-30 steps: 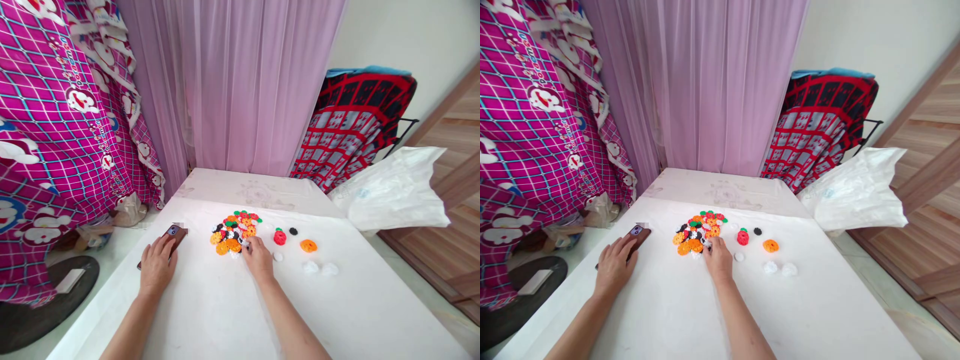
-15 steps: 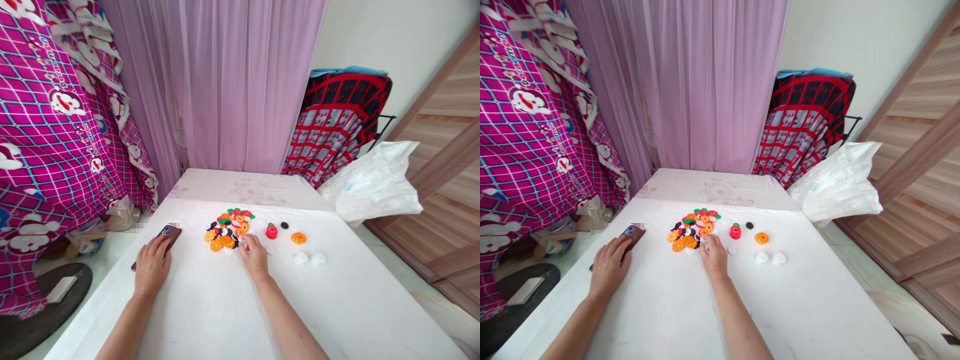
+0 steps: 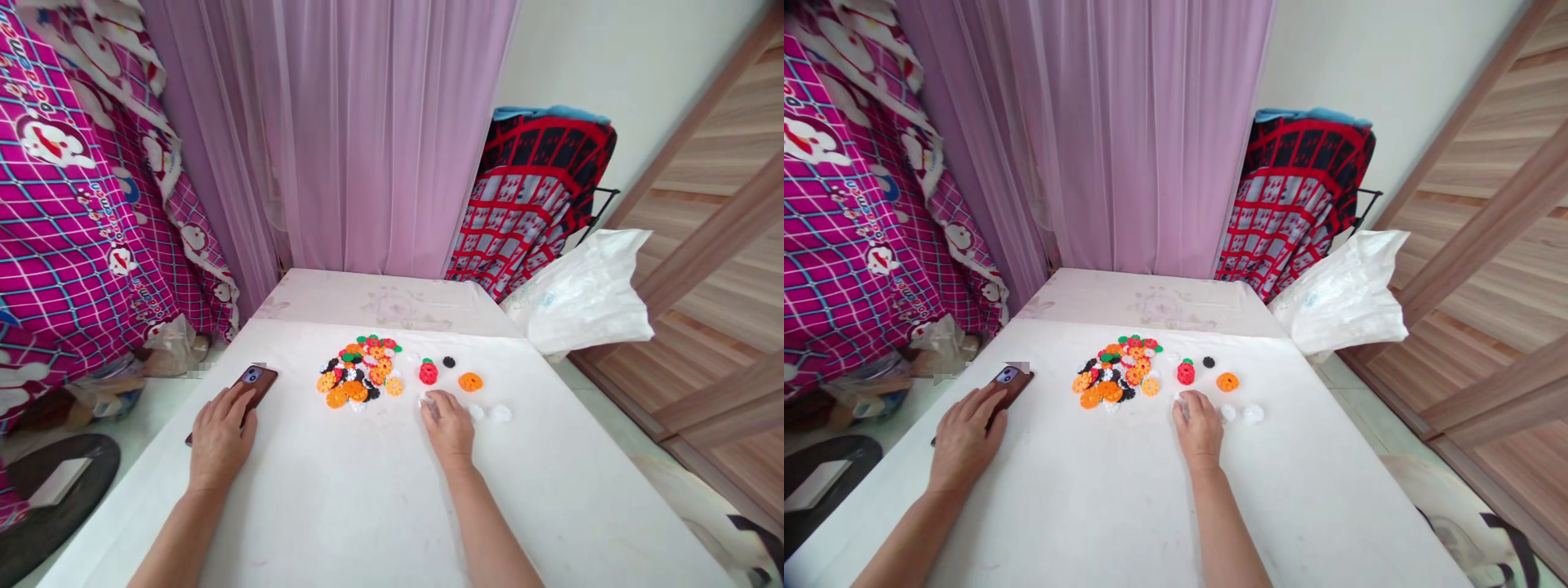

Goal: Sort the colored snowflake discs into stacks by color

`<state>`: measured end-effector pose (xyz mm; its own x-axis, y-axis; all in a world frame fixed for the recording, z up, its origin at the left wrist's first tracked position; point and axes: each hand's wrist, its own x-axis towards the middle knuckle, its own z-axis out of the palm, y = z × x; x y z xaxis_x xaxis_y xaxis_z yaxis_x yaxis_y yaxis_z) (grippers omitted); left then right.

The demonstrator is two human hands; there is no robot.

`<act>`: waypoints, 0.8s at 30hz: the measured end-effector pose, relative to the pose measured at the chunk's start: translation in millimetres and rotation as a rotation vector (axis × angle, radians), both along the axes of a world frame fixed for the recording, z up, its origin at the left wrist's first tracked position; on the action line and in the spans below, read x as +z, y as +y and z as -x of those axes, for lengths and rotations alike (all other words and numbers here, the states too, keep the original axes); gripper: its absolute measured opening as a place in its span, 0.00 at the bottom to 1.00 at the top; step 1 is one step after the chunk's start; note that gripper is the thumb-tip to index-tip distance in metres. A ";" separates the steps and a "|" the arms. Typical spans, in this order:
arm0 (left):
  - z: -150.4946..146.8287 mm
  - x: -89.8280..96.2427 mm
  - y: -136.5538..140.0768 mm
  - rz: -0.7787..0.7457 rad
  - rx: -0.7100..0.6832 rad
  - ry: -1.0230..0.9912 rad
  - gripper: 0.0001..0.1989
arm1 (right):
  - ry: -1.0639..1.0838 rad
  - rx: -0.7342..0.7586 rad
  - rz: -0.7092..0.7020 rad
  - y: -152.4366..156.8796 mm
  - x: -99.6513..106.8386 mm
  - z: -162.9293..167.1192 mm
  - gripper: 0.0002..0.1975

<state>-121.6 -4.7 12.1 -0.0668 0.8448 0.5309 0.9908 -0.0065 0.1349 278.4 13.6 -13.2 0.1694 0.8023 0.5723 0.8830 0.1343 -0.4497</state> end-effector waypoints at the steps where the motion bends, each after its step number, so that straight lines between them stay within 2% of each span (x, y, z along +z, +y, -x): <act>1: 0.2 -0.2 -0.1 0.000 0.003 -0.003 0.20 | -0.001 -0.002 0.011 0.6 0.3 1.3 0.13; 24: -3.0 3.4 0.1 -0.011 -0.004 -0.033 0.19 | -0.146 -0.044 0.114 -1.2 -0.4 3.4 0.08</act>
<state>-118.6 -4.6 15.5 -0.0809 0.8391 0.5379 0.9859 -0.0120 0.1670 275.0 12.4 -13.6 0.1279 0.8569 0.4994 0.9440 0.0492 -0.3262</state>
